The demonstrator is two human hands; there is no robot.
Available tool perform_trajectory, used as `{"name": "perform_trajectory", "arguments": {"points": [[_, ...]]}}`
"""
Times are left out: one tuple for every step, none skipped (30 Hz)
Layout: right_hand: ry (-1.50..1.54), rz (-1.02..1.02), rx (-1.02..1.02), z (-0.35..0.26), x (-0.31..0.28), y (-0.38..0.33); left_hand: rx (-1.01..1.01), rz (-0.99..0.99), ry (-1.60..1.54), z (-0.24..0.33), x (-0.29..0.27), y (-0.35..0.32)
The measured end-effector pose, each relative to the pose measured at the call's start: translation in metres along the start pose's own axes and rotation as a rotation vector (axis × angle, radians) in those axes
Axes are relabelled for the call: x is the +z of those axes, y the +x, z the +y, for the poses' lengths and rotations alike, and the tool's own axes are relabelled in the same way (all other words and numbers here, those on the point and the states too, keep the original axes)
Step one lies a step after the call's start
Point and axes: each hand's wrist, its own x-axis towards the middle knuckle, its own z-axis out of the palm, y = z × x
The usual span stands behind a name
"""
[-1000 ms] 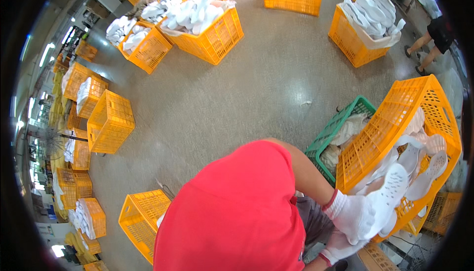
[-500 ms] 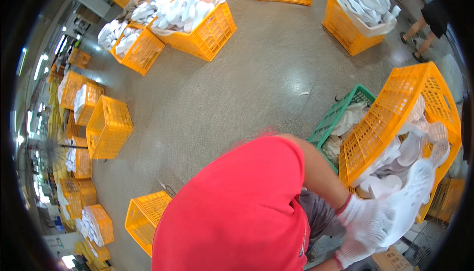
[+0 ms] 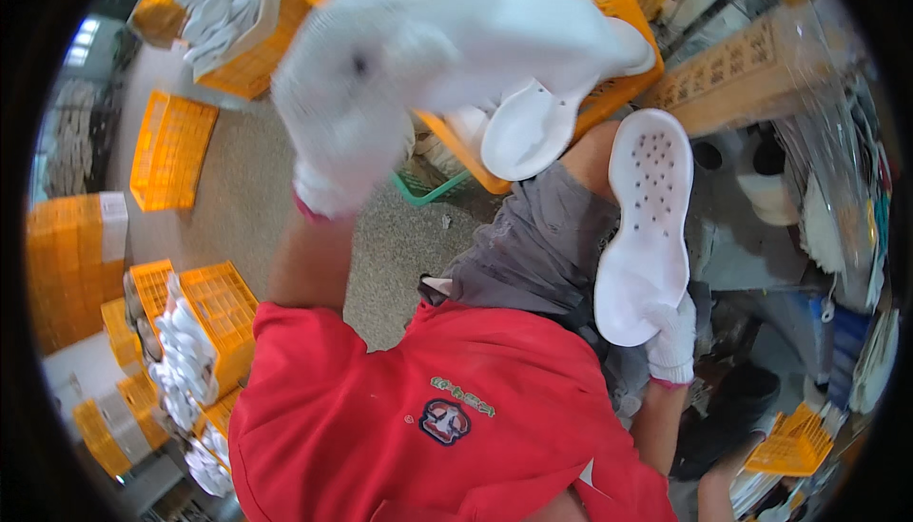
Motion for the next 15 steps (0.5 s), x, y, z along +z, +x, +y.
{"name": "perform_trajectory", "arguments": {"points": [[-0.206,-0.049,-0.095,-0.003,-0.008,-0.012,0.074,-0.101,0.059,-0.018,-0.009,0.016],[-0.177,-0.003,-0.098,-0.006,-0.016,-0.025,0.162,-0.285,0.253,-0.041,-0.018,0.027],[-0.25,0.067,-0.048,-0.008,-0.022,-0.037,0.316,-0.396,0.584,-0.073,-0.024,0.039],[-0.287,0.068,-0.033,-0.009,-0.028,-0.05,0.266,-0.617,0.898,-0.108,-0.019,0.039],[-0.272,0.087,-0.088,-0.009,-0.034,-0.063,0.213,-0.751,1.194,-0.138,-0.014,0.035],[-0.327,0.179,-0.049,-0.007,-0.038,-0.076,-0.104,-0.869,1.232,-0.157,-0.014,0.024],[-0.327,0.277,-0.093,-0.004,-0.041,-0.087,-0.484,-1.009,1.299,-0.172,-0.01,0.017],[-0.228,0.328,-0.086,0.0,-0.043,-0.098,-0.302,-0.777,1.258,-0.176,-0.003,0.004],[-0.191,0.491,-0.009,0.004,-0.044,-0.106,-0.063,-0.347,1.123,-0.18,0.016,-0.005],[-0.128,0.545,-0.015,0.009,-0.043,-0.112,-0.029,-0.34,1.001,-0.174,0.035,-0.021],[-0.064,0.752,0.04,0.013,-0.041,-0.115,-0.054,-0.229,0.847,-0.168,0.068,-0.04],[-0.083,0.729,-0.03,0.017,-0.038,-0.115,-0.121,-0.286,0.675,-0.162,0.1,-0.059],[-0.16,0.705,-0.081,0.019,-0.034,-0.112,-0.213,-0.31,0.472,-0.159,0.141,-0.078],[-0.279,0.682,-0.147,0.02,-0.029,-0.106,-0.526,-0.438,0.064,-0.16,0.181,-0.094],[-0.377,0.665,-0.214,0.02,-0.025,-0.099,-0.995,-0.424,-0.36,-0.164,0.221,-0.109]]}}
